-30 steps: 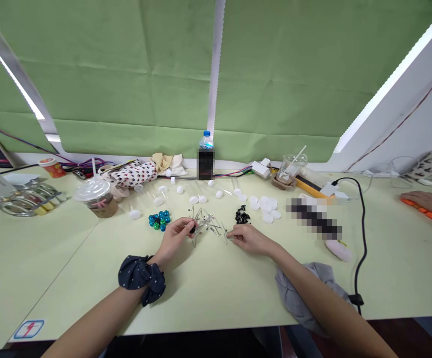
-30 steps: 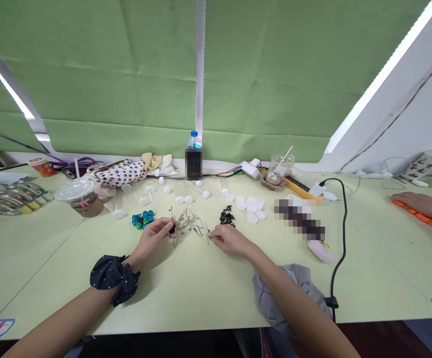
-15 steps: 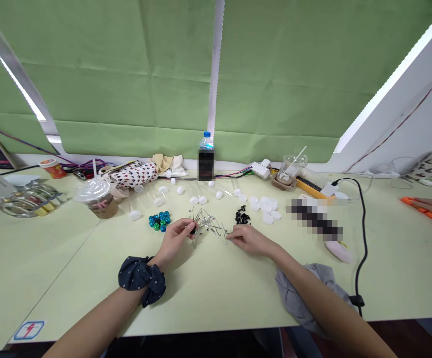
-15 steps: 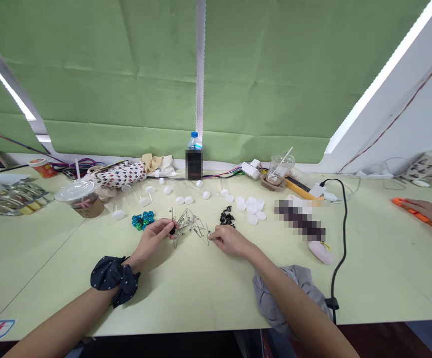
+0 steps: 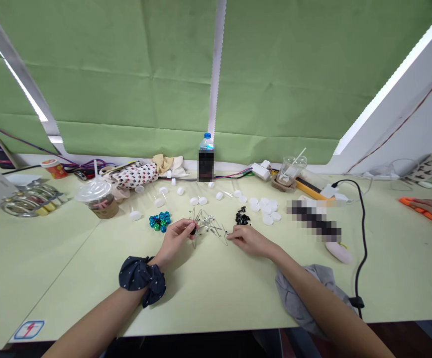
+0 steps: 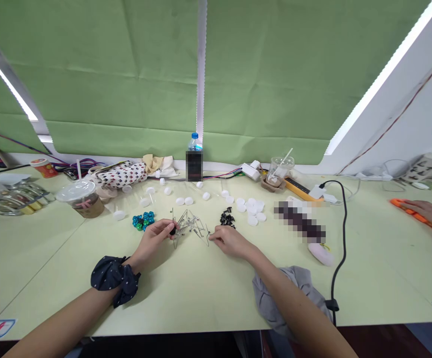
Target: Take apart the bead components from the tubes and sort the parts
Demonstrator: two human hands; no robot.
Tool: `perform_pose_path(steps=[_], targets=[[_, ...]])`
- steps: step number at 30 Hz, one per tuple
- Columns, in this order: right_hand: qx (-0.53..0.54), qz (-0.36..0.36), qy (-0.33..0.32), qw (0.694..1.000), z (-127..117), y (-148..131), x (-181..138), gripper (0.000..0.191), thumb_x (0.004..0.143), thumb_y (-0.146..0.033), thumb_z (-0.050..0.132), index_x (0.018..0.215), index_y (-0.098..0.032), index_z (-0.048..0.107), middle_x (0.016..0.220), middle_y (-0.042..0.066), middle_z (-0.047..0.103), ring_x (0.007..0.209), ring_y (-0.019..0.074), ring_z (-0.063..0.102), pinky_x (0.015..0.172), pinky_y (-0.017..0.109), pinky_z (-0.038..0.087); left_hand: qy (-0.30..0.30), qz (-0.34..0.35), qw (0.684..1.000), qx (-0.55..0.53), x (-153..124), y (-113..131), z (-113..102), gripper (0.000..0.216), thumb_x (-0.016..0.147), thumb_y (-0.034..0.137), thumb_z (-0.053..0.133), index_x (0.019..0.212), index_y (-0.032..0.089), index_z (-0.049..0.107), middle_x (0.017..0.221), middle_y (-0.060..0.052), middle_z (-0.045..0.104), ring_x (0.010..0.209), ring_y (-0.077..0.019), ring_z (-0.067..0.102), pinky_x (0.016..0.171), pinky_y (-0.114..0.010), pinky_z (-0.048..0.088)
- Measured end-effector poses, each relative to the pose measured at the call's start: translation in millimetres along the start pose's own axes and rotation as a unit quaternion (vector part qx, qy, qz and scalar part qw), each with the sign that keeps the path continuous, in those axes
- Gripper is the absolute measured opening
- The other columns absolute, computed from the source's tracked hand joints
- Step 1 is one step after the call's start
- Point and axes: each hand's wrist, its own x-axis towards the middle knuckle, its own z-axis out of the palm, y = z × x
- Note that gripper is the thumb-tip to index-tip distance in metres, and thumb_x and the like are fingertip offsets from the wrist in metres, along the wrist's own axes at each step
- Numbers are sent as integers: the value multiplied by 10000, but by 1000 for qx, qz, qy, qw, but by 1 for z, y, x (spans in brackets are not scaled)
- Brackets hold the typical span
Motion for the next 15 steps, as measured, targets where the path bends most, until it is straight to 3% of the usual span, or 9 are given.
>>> perform_pose_path(steps=[15], targets=[[-20, 12, 10, 1000, 3, -5, 1, 259, 898, -121, 401, 984, -164, 641, 919, 78, 607, 830, 177, 584, 745, 293, 440, 5, -6, 1000, -6, 0, 0, 1, 255, 753, 395, 661, 810, 146, 672, 839, -50, 645, 628, -108, 539, 623, -247, 455]])
